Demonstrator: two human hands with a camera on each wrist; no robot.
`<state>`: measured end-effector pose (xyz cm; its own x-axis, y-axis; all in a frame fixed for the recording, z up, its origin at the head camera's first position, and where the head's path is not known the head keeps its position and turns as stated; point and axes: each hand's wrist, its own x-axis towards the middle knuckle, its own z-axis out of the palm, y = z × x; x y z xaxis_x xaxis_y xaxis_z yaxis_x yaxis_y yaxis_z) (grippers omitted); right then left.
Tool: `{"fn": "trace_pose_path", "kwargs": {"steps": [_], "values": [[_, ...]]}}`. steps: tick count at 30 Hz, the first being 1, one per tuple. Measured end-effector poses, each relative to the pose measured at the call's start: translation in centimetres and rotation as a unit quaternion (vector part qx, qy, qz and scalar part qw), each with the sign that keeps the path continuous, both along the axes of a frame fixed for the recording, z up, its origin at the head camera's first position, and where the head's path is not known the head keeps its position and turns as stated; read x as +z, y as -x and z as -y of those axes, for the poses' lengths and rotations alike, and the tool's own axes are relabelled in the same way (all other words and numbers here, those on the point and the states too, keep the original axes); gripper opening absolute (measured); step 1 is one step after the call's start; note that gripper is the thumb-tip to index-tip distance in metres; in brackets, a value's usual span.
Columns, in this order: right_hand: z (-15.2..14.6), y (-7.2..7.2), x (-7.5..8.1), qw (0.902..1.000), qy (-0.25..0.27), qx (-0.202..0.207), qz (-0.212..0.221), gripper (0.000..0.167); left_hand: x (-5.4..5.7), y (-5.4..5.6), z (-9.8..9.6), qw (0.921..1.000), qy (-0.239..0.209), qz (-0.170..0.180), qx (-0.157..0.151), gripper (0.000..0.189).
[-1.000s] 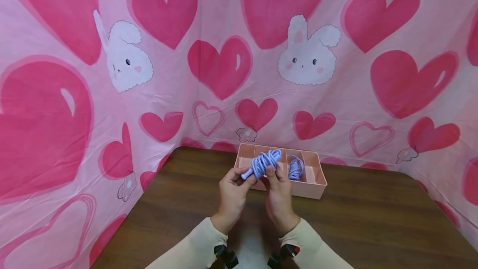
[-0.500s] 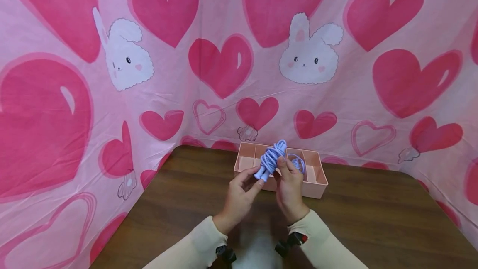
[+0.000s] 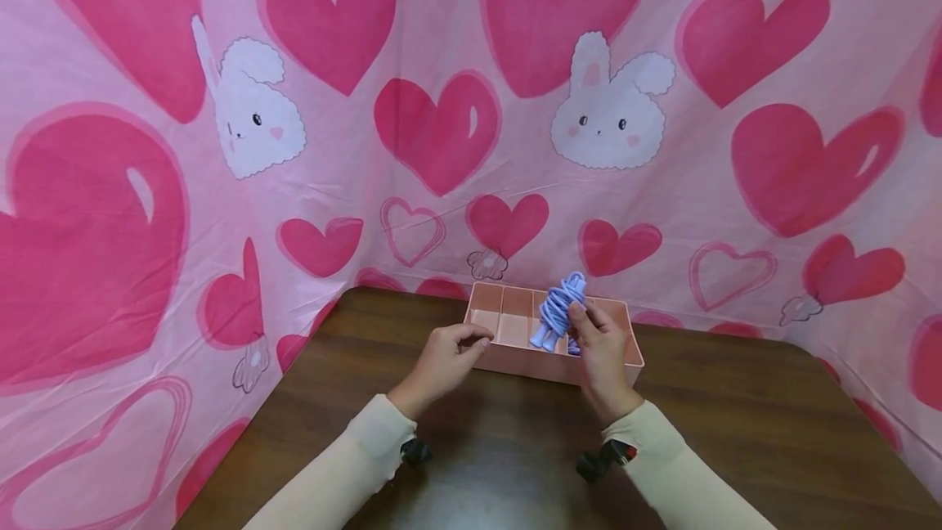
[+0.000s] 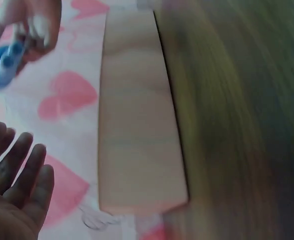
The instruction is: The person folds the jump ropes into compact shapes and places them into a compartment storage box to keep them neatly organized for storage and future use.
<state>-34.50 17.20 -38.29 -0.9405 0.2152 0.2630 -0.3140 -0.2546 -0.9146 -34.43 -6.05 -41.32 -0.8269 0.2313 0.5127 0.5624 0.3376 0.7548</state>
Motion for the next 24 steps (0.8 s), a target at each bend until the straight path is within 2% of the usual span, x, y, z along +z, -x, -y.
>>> {"fn": "trace_pose_path", "kwargs": {"steps": [8, 13, 19, 24], "values": [[-1.5, -0.1, -0.3, 0.9993, -0.032, 0.013, -0.015, 0.037, -1.3, 1.7, 2.2, 0.9987, 0.013, 0.019, 0.046, 0.01], [-2.3, 0.1, -0.2, 0.9972, -0.068, 0.032, 0.004, 0.043, -2.3, 2.9, 3.1, 0.9966, 0.014, 0.025, 0.077, 0.011], [-3.8, 0.4, -0.3, 0.991, -0.119, 0.054, 0.028, 0.047, -3.0, 3.7, 3.4, 0.9924, 0.005, 0.063, 0.105, 0.014], [-5.0, 1.2, -0.4, 0.9842, -0.173, 0.039, -0.002, 0.04, -3.4, 4.5, 2.9, 0.9855, -0.011, 0.113, 0.126, 0.024]]}}
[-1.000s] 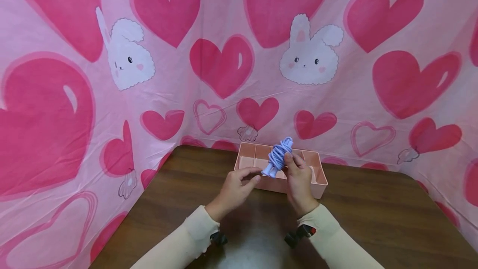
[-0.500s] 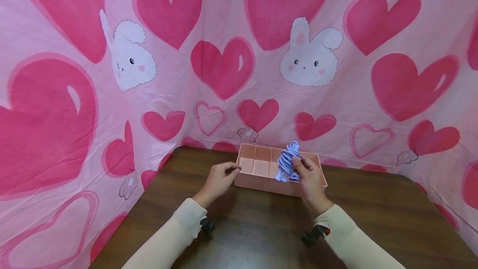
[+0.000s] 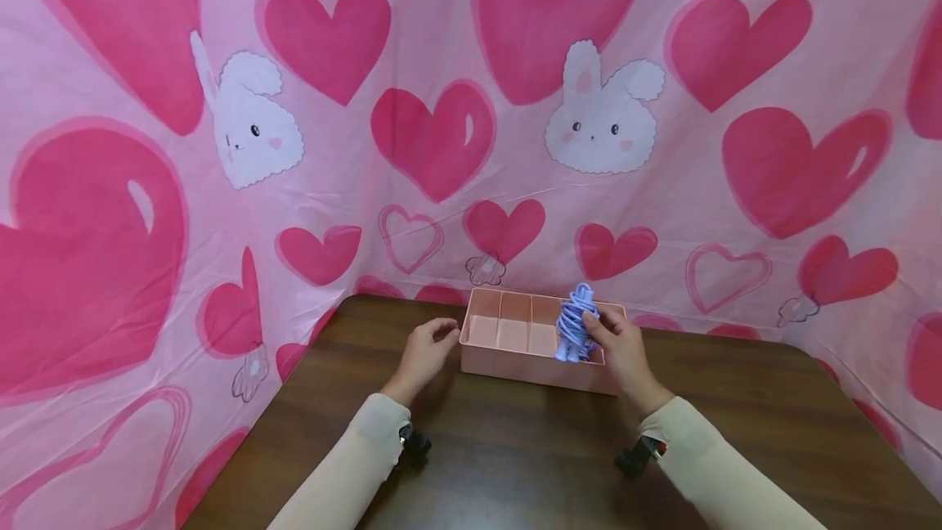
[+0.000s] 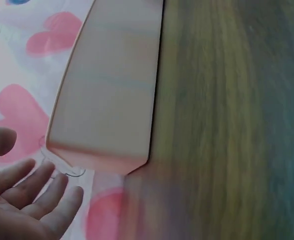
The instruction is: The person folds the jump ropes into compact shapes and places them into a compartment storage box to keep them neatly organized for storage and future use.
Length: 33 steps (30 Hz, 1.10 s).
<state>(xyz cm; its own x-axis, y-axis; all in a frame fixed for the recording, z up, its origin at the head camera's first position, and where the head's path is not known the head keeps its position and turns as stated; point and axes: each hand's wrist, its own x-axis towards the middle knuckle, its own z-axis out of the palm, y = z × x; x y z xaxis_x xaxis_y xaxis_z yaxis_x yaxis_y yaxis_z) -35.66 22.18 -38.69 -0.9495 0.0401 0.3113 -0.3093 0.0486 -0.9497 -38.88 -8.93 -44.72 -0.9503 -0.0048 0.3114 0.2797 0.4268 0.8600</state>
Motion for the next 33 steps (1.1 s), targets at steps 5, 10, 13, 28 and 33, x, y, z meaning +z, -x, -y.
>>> {"fn": "trace_pose_path", "kwargs": {"steps": [5, 10, 13, 28, 33], "values": [[-1.1, 0.6, 0.1, 1.0, -0.004, -0.008, -0.002, 0.044, -0.5, 0.6, -0.8, 0.9987, -0.017, 0.048, 0.005, 0.032], [-2.3, 1.1, 0.3, 0.9985, 0.004, -0.04, 0.036, 0.056, -0.9, 1.0, -1.5, 0.9967, -0.04, 0.07, 0.008, 0.036], [-2.9, 1.6, 0.2, 0.9975, 0.01, -0.06, 0.036, 0.058, -1.4, 1.3, -1.8, 0.9954, -0.048, 0.083, 0.007, 0.038], [-5.9, 4.3, -1.2, 0.9924, 0.013, -0.1, 0.071, 0.058, -2.1, 0.7, -2.4, 0.9865, -0.11, 0.122, -0.003, 0.037], [-7.1, 5.0, -1.6, 0.9873, -0.043, -0.112, 0.104, 0.065, -2.3, 0.9, -2.1, 0.9833, -0.126, 0.13, -0.013, 0.037]]}}
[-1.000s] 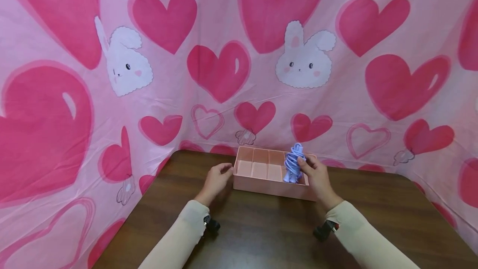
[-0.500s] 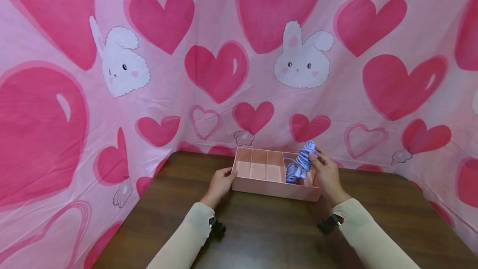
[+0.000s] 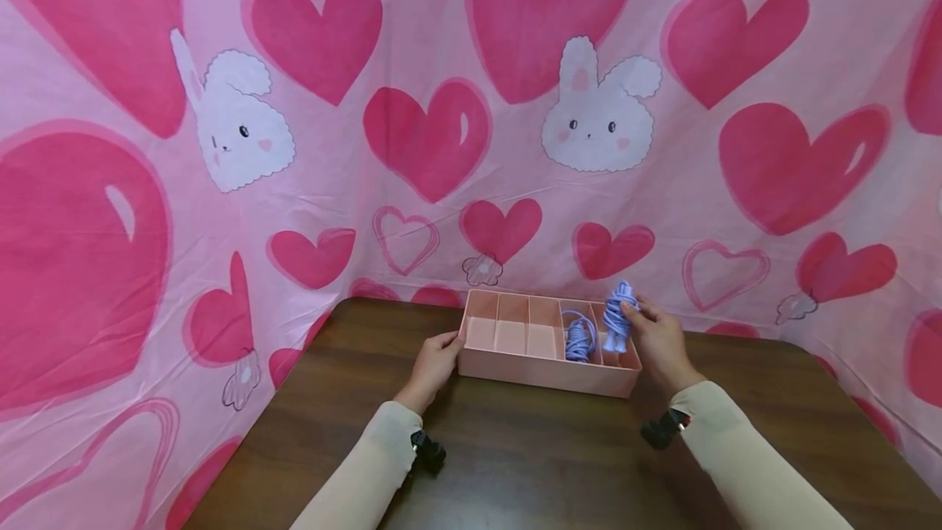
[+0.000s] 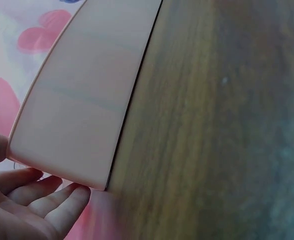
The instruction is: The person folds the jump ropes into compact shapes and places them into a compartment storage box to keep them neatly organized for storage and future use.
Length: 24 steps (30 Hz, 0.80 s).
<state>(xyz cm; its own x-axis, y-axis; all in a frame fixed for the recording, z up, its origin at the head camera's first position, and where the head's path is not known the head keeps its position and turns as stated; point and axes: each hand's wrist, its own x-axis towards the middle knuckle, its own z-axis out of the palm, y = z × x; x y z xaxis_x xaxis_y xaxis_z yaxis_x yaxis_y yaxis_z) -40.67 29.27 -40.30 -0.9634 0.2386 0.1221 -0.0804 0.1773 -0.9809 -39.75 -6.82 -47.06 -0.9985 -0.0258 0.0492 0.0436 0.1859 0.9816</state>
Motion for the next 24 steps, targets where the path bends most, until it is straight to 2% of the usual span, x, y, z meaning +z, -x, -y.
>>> {"fn": "trace_pose_path", "kwargs": {"steps": [6, 12, 17, 24], "values": [[-0.4, 0.7, -0.7, 0.9992, -0.03, 0.0, 0.025, 0.072, -0.2, 0.2, 0.2, 0.9999, -0.016, -0.003, -0.001, 0.037], [-0.6, 0.9, -1.8, 0.9957, -0.089, -0.01, 0.023, 0.071, -0.2, 0.1, 0.2, 0.9997, -0.024, 0.008, -0.006, 0.039], [-1.1, 0.9, -2.4, 0.9915, -0.127, 0.006, 0.029, 0.068, -0.2, 0.0, 0.1, 0.9995, -0.03, 0.011, -0.008, 0.039], [-1.1, 1.1, -2.6, 0.9886, -0.147, 0.016, 0.027, 0.069, -0.4, 0.2, 0.1, 0.9991, -0.038, 0.009, -0.014, 0.041]]}}
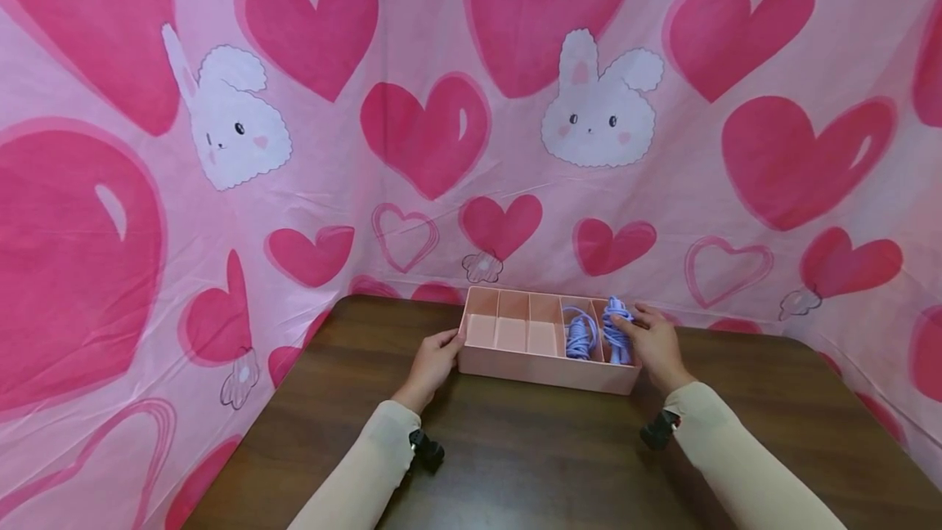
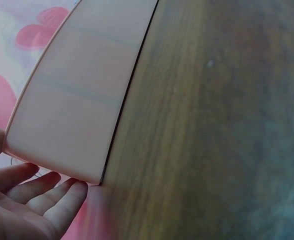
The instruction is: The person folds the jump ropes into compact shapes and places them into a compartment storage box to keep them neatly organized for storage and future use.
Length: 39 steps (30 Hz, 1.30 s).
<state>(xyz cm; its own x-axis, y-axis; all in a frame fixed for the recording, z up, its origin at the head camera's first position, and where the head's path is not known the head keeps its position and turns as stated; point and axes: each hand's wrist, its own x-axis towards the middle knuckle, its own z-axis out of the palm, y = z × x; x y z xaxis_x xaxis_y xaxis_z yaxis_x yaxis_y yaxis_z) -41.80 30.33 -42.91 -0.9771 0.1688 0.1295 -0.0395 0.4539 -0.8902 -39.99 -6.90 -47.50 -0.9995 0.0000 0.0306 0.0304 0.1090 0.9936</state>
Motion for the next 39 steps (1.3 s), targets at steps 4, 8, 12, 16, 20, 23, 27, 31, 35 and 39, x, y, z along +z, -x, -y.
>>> {"fn": "trace_pose_path", "kwargs": {"steps": [4, 8, 12, 16, 20, 23, 27, 31, 35, 39], "values": [[0.1, 0.1, -0.6, 0.999, -0.045, 0.002, -0.007, 0.069, -0.1, 0.1, 0.0, 1.0, -0.003, 0.001, -0.005, 0.042], [0.0, 0.1, -1.1, 0.9958, -0.089, 0.005, -0.021, 0.067, -0.1, 0.0, 0.0, 0.9999, -0.003, 0.004, -0.01, 0.042], [-0.4, 0.2, -1.3, 0.9892, -0.141, 0.026, -0.03, 0.069, -0.1, 0.1, 0.0, 1.0, 0.002, -0.004, -0.008, 0.04], [-0.8, 0.4, -1.6, 0.9794, -0.191, 0.06, -0.026, 0.074, -0.1, 0.1, 0.0, 0.9998, 0.009, -0.015, -0.001, 0.039], [-0.7, 0.4, -1.3, 0.9698, -0.231, 0.076, -0.015, 0.078, -0.1, 0.1, 0.1, 0.9999, 0.011, -0.013, 0.004, 0.039], [-0.5, 0.4, -0.9, 0.9638, -0.256, 0.073, -0.002, 0.079, -0.2, 0.1, 0.2, 0.9998, 0.014, -0.01, 0.006, 0.04], [-0.2, 0.5, -0.5, 0.9553, -0.288, 0.063, 0.015, 0.076, -0.3, 0.1, 0.2, 0.9997, 0.021, -0.004, 0.008, 0.041], [0.1, 0.8, -0.1, 0.9413, -0.332, 0.061, 0.015, 0.07, -0.3, 0.2, 0.2, 0.9998, 0.017, -0.008, 0.007, 0.042], [0.2, 1.2, 0.1, 0.9322, -0.355, 0.069, 0.002, 0.062, -0.3, 0.2, 0.1, 0.9998, 0.013, -0.009, 0.007, 0.041], [-0.2, 1.7, -0.1, 0.9364, -0.343, 0.072, 0.006, 0.058, -0.3, 0.2, 0.1, 0.9999, 0.012, -0.005, 0.004, 0.04]]}}
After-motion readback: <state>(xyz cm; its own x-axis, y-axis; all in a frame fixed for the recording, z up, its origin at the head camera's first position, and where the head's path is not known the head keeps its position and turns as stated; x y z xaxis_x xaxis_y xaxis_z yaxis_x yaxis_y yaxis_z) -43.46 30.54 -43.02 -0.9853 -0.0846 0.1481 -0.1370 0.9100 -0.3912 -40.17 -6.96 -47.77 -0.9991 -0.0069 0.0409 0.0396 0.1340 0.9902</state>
